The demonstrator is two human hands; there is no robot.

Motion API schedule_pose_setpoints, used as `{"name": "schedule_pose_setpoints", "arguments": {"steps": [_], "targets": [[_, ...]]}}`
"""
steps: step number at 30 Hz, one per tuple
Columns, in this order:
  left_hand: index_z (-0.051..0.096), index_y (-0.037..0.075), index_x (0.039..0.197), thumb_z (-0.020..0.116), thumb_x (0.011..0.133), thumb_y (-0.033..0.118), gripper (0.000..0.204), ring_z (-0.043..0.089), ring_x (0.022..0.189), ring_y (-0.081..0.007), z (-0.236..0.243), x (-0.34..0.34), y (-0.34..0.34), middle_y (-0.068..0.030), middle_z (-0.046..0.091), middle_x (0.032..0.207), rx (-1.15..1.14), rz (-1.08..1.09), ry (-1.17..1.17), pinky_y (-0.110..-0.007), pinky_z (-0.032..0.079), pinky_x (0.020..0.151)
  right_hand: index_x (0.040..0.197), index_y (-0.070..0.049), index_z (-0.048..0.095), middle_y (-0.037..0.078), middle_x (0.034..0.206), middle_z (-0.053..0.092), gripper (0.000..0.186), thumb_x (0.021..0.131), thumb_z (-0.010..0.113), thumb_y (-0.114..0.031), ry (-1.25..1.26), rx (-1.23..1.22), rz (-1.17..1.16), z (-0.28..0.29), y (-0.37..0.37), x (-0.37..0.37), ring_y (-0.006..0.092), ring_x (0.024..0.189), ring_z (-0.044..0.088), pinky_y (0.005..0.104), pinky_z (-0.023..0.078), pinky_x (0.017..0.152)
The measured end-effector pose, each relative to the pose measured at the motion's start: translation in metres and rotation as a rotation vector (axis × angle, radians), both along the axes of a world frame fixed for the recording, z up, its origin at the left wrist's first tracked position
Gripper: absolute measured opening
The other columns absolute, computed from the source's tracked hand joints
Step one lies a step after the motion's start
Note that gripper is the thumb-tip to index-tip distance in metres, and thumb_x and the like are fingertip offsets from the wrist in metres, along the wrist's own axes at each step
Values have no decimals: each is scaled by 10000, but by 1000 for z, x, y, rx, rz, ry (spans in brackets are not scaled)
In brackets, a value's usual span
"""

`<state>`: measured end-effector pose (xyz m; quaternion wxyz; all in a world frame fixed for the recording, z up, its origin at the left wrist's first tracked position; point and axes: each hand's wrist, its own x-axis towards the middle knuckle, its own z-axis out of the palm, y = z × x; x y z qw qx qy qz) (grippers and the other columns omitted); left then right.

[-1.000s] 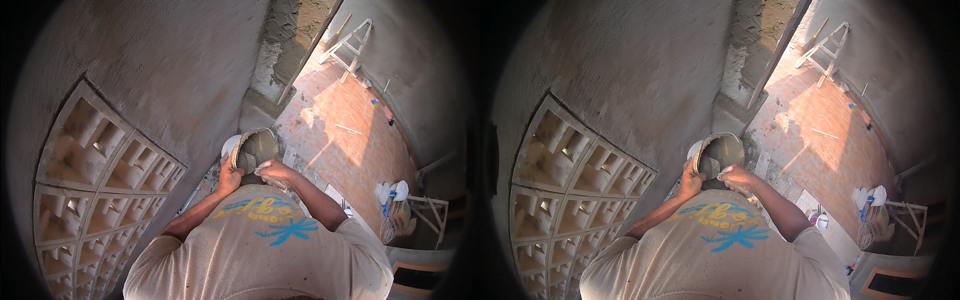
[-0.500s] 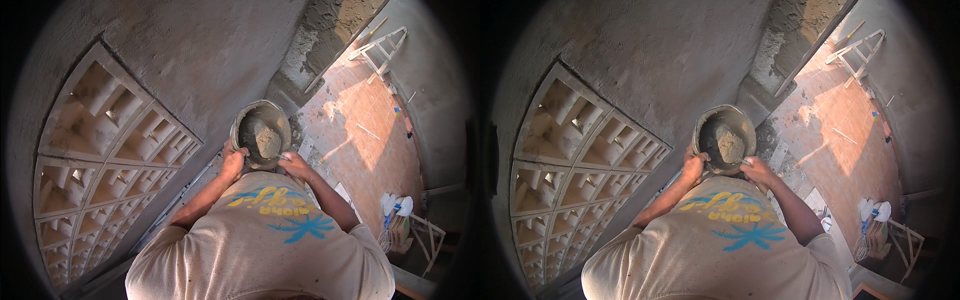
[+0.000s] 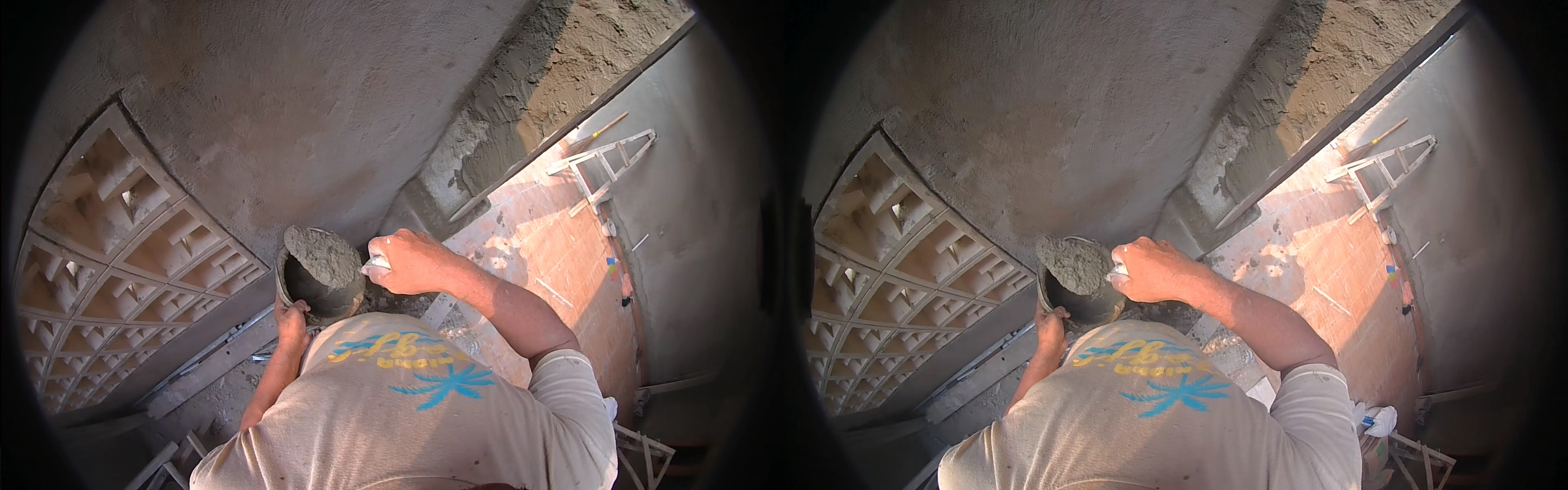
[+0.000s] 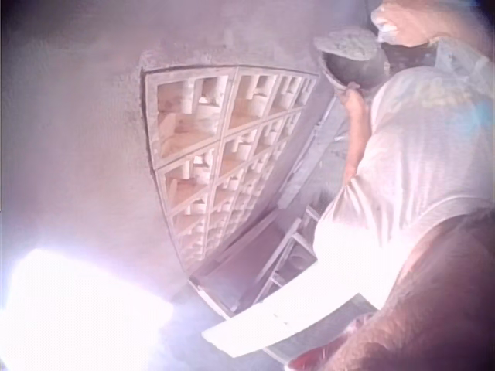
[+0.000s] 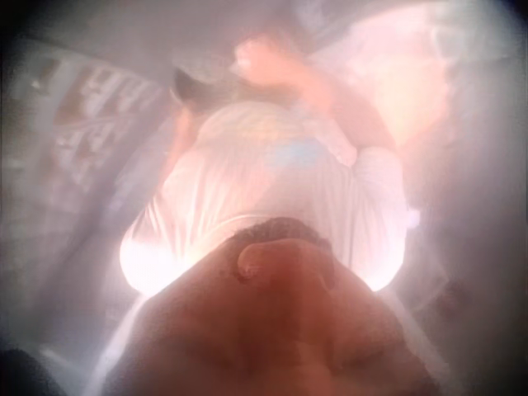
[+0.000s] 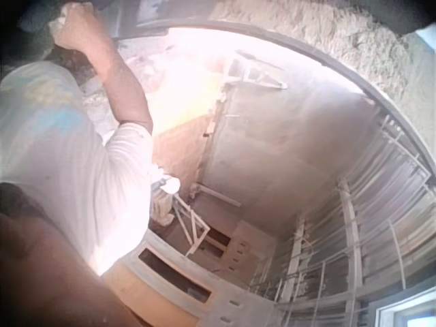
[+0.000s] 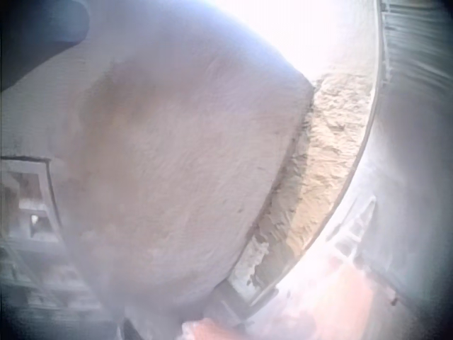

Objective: The person scoops cement from a bucket with a trowel and applies it to a wall, smoothing the surface repeatedly. The person works on a vertical wall section near a decorative tile panel, using a bucket and trowel to transfer and spread the material.

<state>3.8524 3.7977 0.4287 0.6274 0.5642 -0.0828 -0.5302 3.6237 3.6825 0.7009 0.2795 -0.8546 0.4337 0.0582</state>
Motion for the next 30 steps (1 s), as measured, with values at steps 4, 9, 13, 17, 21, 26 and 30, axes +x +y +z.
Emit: {"name": "schedule_pose_setpoints", "arguments": {"steps": [4,9,13,17,21,26,30], "targets": [[528,42,1470,488,766,-124,724,587,796,-163,-8,-2,29,-67,647,1054,38,27,-56,-304,514,715,961,-14,721,104,761,705,288,968,756,-300,-87,614,-201,56,-53,-40,190,636,676,326,539,540],[581,10,1344,497,758,-119,606,572,737,-160,-52,-9,56,-60,635,940,101,102,-123,-300,486,661,836,-17,627,51,647,627,302,1028,655,-249,-155,209,-743,3,-183,-195,99,473,562,278,421,396],[590,-13,1310,501,766,-112,561,573,722,-165,-51,-12,69,-68,636,884,39,67,-108,-305,483,646,759,-39,599,49,615,620,345,1033,638,-245,-389,-232,-767,50,-140,-240,126,448,551,296,401,416],[598,-8,1343,490,804,-107,559,564,676,-166,-31,-15,54,-57,624,822,62,-46,-137,-319,497,657,861,-19,636,41,707,654,275,1016,641,-246,-242,42,-614,16,-77,-212,118,566,587,305,450,481],[619,-21,1354,552,694,-97,668,630,986,-234,-10,-23,21,-95,684,1143,-20,-200,-110,-327,531,831,1123,-56,693,206,1060,750,310,960,720,-318,52,144,-230,-83,-16,-122,373,995,732,468,557,918],[575,2,1442,614,731,-58,715,491,1351,-372,4,-32,-26,-239,520,1475,-99,-440,-419,-411,412,1129,1145,-3,739,228,1118,762,306,927,646,-197,406,-137,-201,-188,20,-36,410,1149,709,492,560,985],[555,32,1482,661,790,-16,701,223,1562,-463,21,-37,-34,-318,292,1645,-214,-530,-629,-457,222,1278,1105,16,756,226,1124,760,311,903,639,-190,272,-50,-188,-208,43,-7,387,1120,730,468,580,955]]}}
